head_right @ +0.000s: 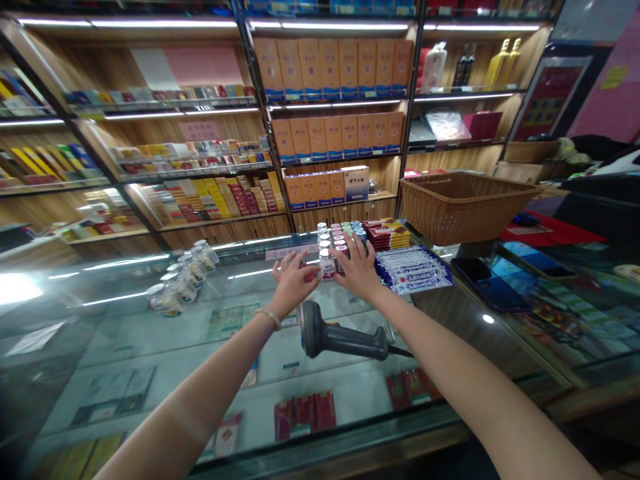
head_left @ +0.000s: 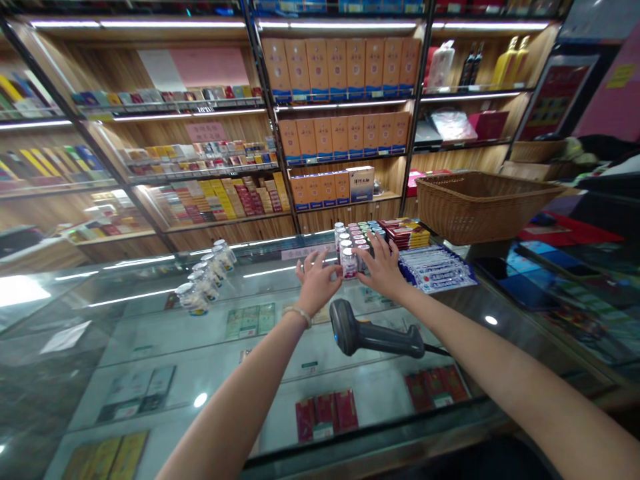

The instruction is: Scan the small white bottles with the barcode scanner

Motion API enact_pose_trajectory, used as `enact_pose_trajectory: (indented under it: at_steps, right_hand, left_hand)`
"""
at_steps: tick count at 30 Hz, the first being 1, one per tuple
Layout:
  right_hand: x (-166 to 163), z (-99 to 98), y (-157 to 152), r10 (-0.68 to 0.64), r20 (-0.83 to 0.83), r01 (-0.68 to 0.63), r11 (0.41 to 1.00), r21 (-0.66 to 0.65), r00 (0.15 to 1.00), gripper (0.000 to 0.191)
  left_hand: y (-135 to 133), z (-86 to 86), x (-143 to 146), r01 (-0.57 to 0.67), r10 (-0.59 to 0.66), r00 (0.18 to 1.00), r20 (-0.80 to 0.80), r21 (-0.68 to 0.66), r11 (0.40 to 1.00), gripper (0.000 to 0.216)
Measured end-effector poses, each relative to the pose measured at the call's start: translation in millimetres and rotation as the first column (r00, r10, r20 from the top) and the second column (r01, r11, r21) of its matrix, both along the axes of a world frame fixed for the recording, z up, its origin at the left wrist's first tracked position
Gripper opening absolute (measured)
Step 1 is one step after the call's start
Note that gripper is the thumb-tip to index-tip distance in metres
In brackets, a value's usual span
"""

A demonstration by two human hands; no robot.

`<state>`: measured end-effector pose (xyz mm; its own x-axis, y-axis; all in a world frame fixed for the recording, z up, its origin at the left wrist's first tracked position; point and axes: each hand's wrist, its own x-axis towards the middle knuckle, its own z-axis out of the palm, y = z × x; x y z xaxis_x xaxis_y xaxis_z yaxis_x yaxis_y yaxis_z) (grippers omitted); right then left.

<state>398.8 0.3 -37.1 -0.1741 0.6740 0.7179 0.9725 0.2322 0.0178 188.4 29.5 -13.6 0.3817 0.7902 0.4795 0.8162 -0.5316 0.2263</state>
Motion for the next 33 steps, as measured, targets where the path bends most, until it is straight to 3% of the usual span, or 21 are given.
enact_pose_trajectory:
  at_steps: [33]
  right_hand:
    - [0.2,0.1,-0.7,-0.001,-0.003,0.001,1.0,-0.001,1.0,0.066]
  left_hand:
    - [-3.2,0.6,-1.6,-0.016,0.016,1.0,-0.002,-0.036,0.999,0.029]
